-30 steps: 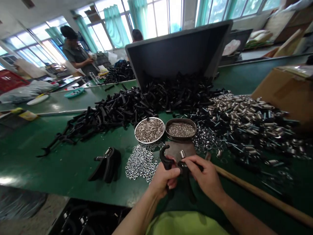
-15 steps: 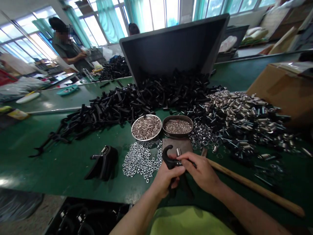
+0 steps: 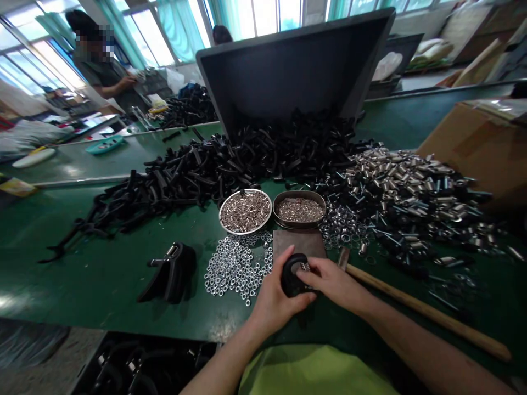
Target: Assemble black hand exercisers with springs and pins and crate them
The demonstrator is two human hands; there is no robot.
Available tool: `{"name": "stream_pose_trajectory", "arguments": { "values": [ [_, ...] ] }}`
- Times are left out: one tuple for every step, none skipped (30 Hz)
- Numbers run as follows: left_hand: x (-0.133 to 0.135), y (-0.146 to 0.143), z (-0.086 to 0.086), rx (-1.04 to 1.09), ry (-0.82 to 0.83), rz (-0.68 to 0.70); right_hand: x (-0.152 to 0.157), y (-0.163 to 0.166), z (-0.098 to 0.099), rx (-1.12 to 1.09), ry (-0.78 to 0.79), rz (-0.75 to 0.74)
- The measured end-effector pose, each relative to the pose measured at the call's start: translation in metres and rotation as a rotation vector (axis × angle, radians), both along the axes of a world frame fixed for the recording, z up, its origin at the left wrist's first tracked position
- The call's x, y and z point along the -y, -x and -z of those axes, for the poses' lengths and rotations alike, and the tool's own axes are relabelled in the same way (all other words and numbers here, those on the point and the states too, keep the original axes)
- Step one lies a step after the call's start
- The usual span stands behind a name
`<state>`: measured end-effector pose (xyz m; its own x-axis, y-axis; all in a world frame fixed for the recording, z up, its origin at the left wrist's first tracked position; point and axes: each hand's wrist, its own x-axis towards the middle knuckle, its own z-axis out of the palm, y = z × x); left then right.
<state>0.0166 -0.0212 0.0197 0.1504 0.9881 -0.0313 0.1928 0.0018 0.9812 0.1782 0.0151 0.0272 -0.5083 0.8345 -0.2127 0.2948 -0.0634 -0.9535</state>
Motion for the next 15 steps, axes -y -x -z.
{"name": "stream_pose_trajectory", "arguments": {
  "values": [
    [0.003,-0.001,0.004,0.022,0.0,-0.032,0.002,0.004,-0.002,0.064,-0.077,0.046],
    [0.006,-0.002,0.008,0.043,0.001,-0.067,0.004,0.007,-0.004,0.145,-0.152,0.092],
    [0.008,-0.003,0.012,0.051,-0.001,-0.096,0.006,0.01,-0.005,0.23,-0.22,0.118],
    [0.011,-0.003,0.015,0.04,-0.009,-0.11,0.009,0.012,-0.007,0.307,-0.275,0.111],
    [0.013,-0.002,0.018,0.015,-0.023,-0.108,0.011,0.014,-0.008,0.368,-0.312,0.076],
    [0.014,-0.002,0.02,-0.014,-0.041,-0.097,0.013,0.015,-0.01,0.413,-0.335,0.03],
    [0.015,-0.001,0.021,-0.036,-0.057,-0.078,0.014,0.016,-0.011,0.451,-0.348,-0.018],
    [0.015,0.0,0.021,-0.05,-0.069,-0.057,0.015,0.016,-0.013,0.49,-0.354,-0.056],
    [0.014,0.001,0.02,-0.057,-0.079,-0.037,0.015,0.016,-0.014,0.53,-0.358,-0.081],
    [0.012,0.001,0.019,-0.059,-0.089,-0.025,0.014,0.016,-0.014,0.562,-0.363,-0.094],
    [0.01,0.001,0.018,-0.062,-0.094,-0.015,0.013,0.016,-0.014,0.586,-0.371,-0.094],
    [0.007,0.001,0.017,-0.065,-0.089,-0.006,0.01,0.016,-0.013,0.603,-0.381,-0.089],
    [0.003,0.001,0.017,-0.069,-0.071,0.005,0.007,0.015,-0.01,0.619,-0.387,-0.083],
    [-0.001,0.0,0.017,-0.074,-0.042,0.016,0.002,0.015,-0.007,0.632,-0.388,-0.079],
    [-0.006,-0.001,0.019,-0.08,-0.007,0.028,-0.004,0.014,-0.003,0.644,-0.384,-0.083]
  ]
}}
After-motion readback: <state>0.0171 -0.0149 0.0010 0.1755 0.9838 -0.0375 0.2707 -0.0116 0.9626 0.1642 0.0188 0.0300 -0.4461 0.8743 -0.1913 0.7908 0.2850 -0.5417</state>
